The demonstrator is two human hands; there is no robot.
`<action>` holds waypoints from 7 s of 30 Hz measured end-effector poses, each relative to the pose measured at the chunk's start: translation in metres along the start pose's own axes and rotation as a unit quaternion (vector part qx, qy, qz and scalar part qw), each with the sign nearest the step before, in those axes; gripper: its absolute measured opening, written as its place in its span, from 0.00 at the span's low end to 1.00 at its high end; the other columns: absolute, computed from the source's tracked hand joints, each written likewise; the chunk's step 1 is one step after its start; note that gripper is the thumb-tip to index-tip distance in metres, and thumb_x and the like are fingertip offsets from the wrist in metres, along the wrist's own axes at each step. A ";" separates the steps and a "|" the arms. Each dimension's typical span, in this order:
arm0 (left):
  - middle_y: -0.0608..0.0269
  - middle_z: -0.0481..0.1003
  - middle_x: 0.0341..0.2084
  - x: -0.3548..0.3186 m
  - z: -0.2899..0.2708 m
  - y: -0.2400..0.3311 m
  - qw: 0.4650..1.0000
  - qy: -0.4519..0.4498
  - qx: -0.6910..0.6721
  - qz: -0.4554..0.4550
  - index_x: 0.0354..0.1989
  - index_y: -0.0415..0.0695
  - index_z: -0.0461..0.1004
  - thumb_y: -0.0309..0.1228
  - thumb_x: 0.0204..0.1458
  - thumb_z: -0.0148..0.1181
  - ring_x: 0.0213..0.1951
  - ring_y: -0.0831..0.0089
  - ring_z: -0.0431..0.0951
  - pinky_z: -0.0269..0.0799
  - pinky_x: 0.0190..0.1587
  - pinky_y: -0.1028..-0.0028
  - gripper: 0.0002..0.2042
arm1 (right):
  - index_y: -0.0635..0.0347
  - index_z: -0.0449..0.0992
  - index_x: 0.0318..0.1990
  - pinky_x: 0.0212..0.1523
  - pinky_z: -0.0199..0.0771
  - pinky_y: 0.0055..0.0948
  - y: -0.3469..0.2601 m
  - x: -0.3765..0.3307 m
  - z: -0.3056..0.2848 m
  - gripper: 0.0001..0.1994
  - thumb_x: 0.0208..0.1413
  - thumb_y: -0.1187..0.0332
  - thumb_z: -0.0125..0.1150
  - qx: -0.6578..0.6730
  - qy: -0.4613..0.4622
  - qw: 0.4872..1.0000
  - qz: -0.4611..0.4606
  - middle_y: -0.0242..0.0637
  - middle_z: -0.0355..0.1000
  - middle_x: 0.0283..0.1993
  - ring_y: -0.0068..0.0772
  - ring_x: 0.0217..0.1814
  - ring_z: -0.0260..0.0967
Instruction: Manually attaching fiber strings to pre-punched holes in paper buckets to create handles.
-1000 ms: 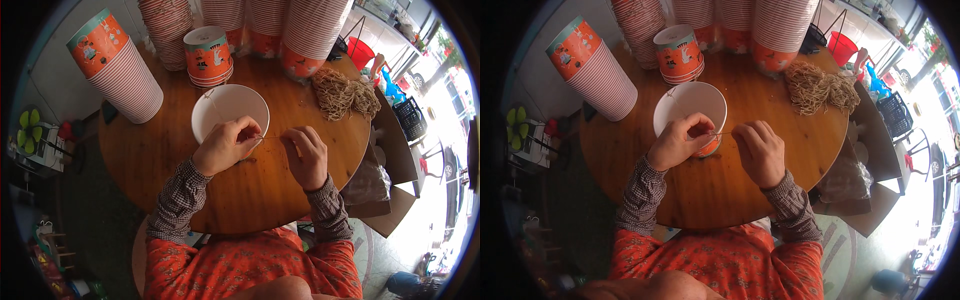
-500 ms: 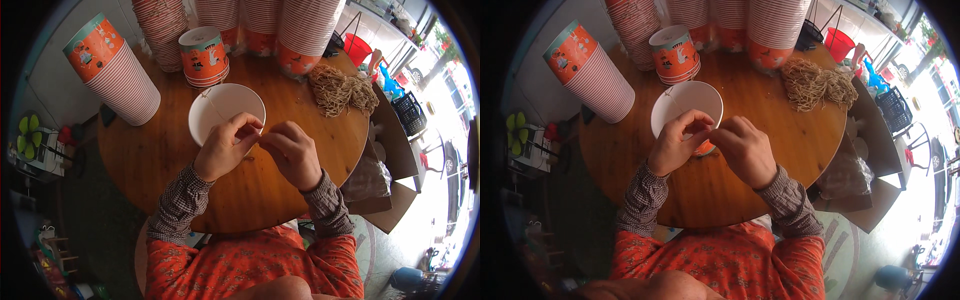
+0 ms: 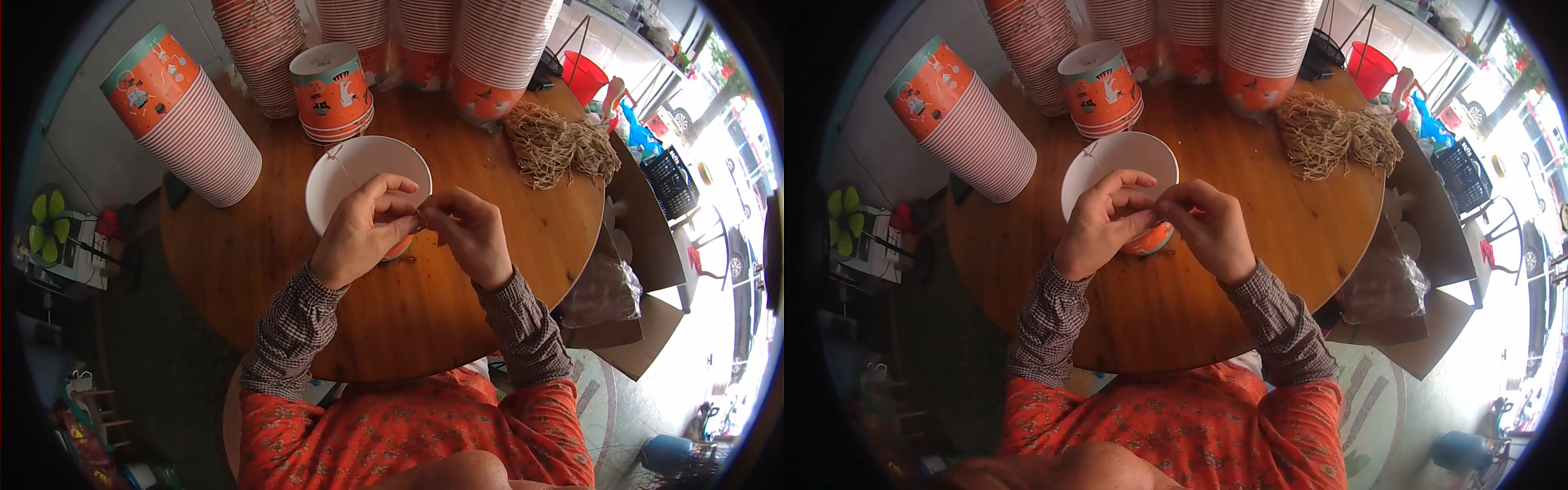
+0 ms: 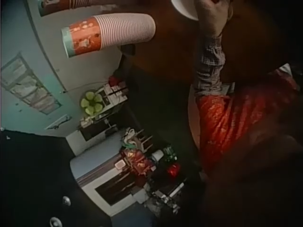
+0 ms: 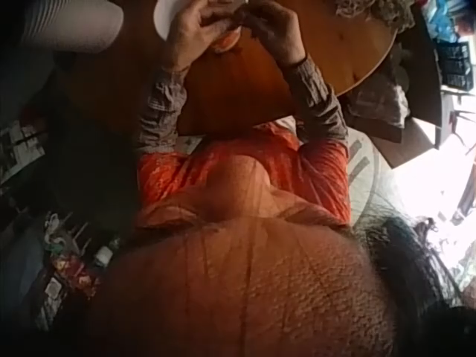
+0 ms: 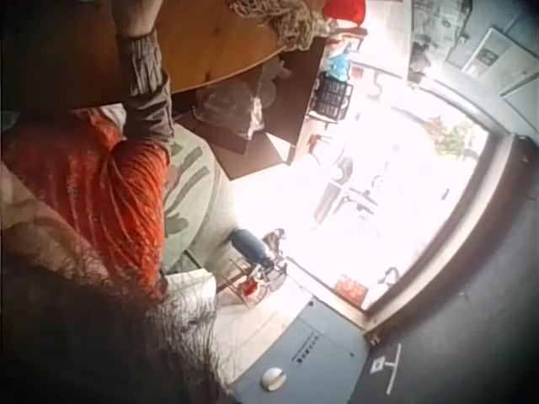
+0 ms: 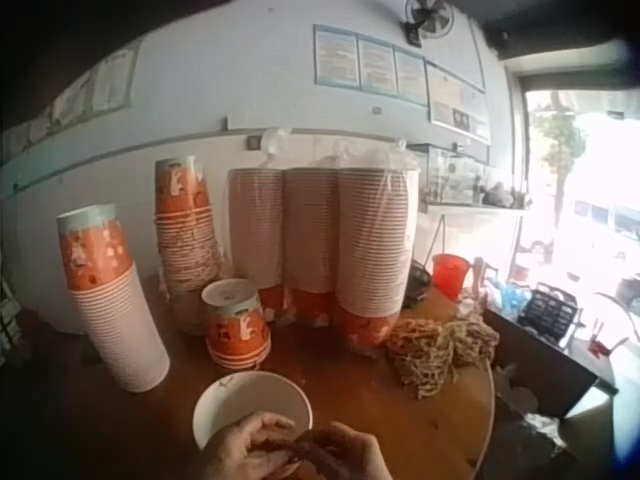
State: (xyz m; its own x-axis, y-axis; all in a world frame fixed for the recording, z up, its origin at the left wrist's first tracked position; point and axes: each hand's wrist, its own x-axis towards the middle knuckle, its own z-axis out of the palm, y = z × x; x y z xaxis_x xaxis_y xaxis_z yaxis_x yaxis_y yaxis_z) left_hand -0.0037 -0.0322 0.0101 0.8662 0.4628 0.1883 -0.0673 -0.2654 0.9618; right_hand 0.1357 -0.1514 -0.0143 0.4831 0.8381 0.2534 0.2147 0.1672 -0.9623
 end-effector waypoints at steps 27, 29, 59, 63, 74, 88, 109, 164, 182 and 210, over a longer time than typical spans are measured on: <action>0.63 0.78 0.29 -0.002 0.007 -0.006 0.976 0.110 0.120 0.144 0.34 0.38 0.74 0.18 0.51 0.61 0.34 0.75 0.79 0.75 0.38 0.77 0.04 | 0.68 0.77 0.38 0.38 0.72 0.18 0.014 -0.003 0.011 0.08 0.54 0.72 0.65 0.138 -0.008 0.988 0.063 0.33 0.76 0.34 0.15 0.36 0.71; 0.64 0.78 0.29 -0.002 0.006 -0.006 0.972 0.111 0.135 0.157 0.35 0.38 0.74 0.18 0.51 0.61 0.34 0.74 0.79 0.75 0.38 0.77 0.05 | 0.69 0.77 0.38 0.40 0.73 0.17 0.012 -0.004 0.013 0.08 0.54 0.73 0.65 0.154 -0.017 0.985 0.080 0.34 0.77 0.35 0.15 0.37 0.71; 0.61 0.71 0.33 0.003 0.006 -0.009 0.940 0.106 0.251 0.206 0.30 0.37 0.73 0.17 0.46 0.60 0.33 0.70 0.75 0.74 0.35 0.74 0.04 | 0.61 0.73 0.34 0.25 0.67 0.21 0.023 -0.008 0.023 0.06 0.48 0.78 0.62 -0.119 0.101 0.975 -0.157 0.33 0.71 0.32 0.23 0.27 0.68; 0.62 0.71 0.33 0.002 0.003 -0.006 0.969 0.067 0.187 0.145 0.30 0.35 0.72 0.18 0.49 0.57 0.36 0.74 0.73 0.70 0.40 0.76 0.02 | 0.62 0.73 0.34 0.25 0.68 0.21 0.022 -0.008 0.023 0.06 0.48 0.78 0.62 -0.095 0.097 0.981 -0.141 0.34 0.71 0.31 0.23 0.28 0.69; 0.71 0.73 0.29 0.003 -0.010 -0.013 0.988 -0.017 -0.143 -0.064 0.36 0.37 0.74 0.30 0.60 0.54 0.32 0.85 0.71 0.68 0.35 0.82 0.08 | 0.64 0.74 0.38 0.36 0.73 0.20 0.027 -0.010 0.028 0.05 0.54 0.77 0.61 0.117 0.062 0.991 -0.028 0.33 0.74 0.36 0.18 0.36 0.71; 0.68 0.74 0.35 0.003 -0.007 -0.009 0.996 -0.008 -0.085 -0.036 0.36 0.35 0.76 0.26 0.56 0.60 0.38 0.83 0.73 0.70 0.42 0.81 0.06 | 0.65 0.76 0.37 0.35 0.75 0.23 0.026 -0.010 0.025 0.05 0.53 0.78 0.62 0.049 0.092 0.988 -0.117 0.36 0.75 0.32 0.25 0.35 0.74; 0.70 0.73 0.27 0.001 -0.008 0.004 0.988 -0.041 -0.111 -0.098 0.36 0.38 0.73 0.25 0.58 0.56 0.25 0.86 0.70 0.69 0.30 0.84 0.04 | 0.67 0.69 0.39 0.31 0.74 0.20 0.001 -0.004 0.001 0.03 0.59 0.78 0.52 0.046 0.001 0.998 -0.038 0.36 0.76 0.32 0.20 0.30 0.73; 0.61 0.70 0.29 -0.009 0.005 0.006 0.962 0.073 0.211 0.157 0.28 0.42 0.69 0.22 0.41 0.59 0.38 0.60 0.70 0.65 0.44 0.64 0.06 | 0.61 0.69 0.41 0.30 0.71 0.30 -0.050 0.015 -0.012 0.10 0.51 0.82 0.54 -0.186 -0.158 0.935 -0.256 0.39 0.69 0.32 0.36 0.31 0.70; 0.64 0.73 0.27 -0.024 0.018 -0.011 0.918 0.030 0.340 0.201 0.28 0.44 0.70 0.27 0.44 0.63 0.35 0.64 0.75 0.64 0.45 0.67 0.07 | 0.61 0.69 0.37 0.37 0.71 0.38 -0.061 0.057 -0.022 0.06 0.52 0.78 0.55 -0.279 -0.023 0.905 -0.321 0.43 0.70 0.35 0.50 0.38 0.69; 0.52 0.68 0.52 -0.031 -0.061 -0.079 0.881 0.305 0.295 0.207 0.57 0.41 0.67 0.21 0.48 0.60 0.55 0.53 0.66 0.63 0.57 0.62 0.24 | 0.55 0.72 0.38 0.32 0.72 0.34 -0.066 0.188 0.019 0.05 0.54 0.74 0.56 -0.369 0.100 0.836 -0.394 0.37 0.70 0.38 0.42 0.35 0.72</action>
State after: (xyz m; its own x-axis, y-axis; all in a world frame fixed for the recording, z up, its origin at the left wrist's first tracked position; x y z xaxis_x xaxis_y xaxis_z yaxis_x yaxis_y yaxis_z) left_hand -0.0550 0.0259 -0.0594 0.3880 0.5435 0.7444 0.1100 -0.8292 0.5480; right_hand 0.1961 0.0054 0.0946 0.0617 0.5034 0.8619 0.9625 0.1986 -0.1849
